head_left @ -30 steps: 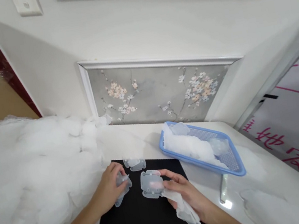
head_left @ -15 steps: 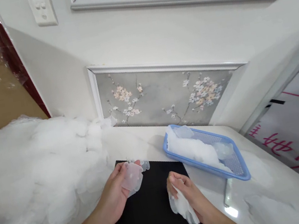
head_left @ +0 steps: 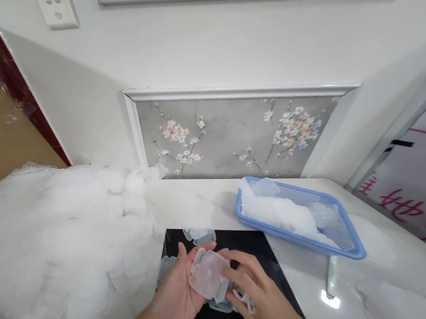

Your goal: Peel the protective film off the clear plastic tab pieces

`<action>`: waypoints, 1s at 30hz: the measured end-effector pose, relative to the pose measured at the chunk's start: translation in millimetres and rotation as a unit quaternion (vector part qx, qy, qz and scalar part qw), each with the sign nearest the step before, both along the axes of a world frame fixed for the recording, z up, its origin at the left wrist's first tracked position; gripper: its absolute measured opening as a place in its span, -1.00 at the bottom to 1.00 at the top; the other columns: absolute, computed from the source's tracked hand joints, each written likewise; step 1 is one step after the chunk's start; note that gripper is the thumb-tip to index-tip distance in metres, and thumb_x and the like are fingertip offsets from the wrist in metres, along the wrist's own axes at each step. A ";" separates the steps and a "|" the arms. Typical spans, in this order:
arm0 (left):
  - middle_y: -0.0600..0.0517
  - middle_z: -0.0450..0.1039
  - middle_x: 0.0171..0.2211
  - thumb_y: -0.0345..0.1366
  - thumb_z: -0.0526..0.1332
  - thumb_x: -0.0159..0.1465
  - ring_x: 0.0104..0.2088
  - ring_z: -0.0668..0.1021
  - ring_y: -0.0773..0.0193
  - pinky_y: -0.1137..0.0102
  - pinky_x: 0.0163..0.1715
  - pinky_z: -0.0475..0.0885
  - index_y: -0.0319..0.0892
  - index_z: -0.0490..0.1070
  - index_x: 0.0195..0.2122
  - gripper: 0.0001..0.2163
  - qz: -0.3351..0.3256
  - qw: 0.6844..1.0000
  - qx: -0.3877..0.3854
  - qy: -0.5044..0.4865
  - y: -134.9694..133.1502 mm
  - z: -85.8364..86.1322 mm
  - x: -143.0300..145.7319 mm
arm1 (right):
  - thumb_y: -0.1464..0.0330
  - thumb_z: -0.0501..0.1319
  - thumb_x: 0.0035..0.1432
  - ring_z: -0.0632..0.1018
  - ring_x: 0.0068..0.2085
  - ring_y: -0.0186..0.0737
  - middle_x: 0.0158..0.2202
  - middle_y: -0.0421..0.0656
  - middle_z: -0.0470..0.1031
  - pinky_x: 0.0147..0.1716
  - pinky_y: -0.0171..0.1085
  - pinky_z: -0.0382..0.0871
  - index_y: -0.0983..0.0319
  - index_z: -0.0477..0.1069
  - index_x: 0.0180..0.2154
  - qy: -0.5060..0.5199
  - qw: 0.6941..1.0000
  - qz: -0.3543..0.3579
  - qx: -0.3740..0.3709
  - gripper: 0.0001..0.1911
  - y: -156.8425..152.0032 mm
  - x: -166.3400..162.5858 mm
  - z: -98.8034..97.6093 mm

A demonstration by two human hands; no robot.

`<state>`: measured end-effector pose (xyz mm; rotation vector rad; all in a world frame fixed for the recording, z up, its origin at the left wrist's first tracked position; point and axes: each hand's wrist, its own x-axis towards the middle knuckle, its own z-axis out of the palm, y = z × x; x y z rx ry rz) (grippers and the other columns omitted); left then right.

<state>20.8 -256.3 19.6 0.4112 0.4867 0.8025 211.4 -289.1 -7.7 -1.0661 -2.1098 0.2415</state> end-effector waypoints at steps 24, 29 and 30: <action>-0.08 0.46 0.07 -0.22 0.19 0.24 0.16 0.41 0.04 0.26 0.10 0.30 -0.09 0.50 -0.34 -0.88 -0.101 0.706 0.536 0.452 6.7 -29.3 -9.1 | -0.04 0.35 -0.06 0.35 -0.57 -0.30 -0.63 -0.27 0.34 -0.63 -0.37 0.17 0.19 0.39 -0.40 0.472 0.749 -0.158 -0.438 -0.56 21.4 22.7 17.4; 0.09 0.46 -0.42 -0.10 0.14 0.27 -0.26 0.54 0.21 0.39 -0.23 0.39 -0.11 0.27 -0.46 -0.75 0.045 0.834 0.310 0.455 7.7 -14.5 -5.2 | -0.01 0.37 -0.09 0.27 -0.65 -0.36 -0.67 -0.28 0.35 -0.68 -0.39 0.07 0.21 0.45 -0.26 0.489 0.723 -0.136 -0.468 -0.52 19.2 19.7 20.5; 0.13 0.38 -0.47 -0.07 0.16 0.26 -0.34 0.50 0.26 0.41 -0.28 0.39 -0.11 0.24 -0.46 -0.73 0.065 0.875 0.241 0.415 7.8 -11.2 -5.0 | 0.00 0.38 -0.10 0.27 -0.66 -0.36 -0.66 -0.28 0.35 -0.68 -0.39 0.07 0.21 0.46 -0.23 0.489 0.720 -0.133 -0.474 -0.50 18.8 19.6 21.7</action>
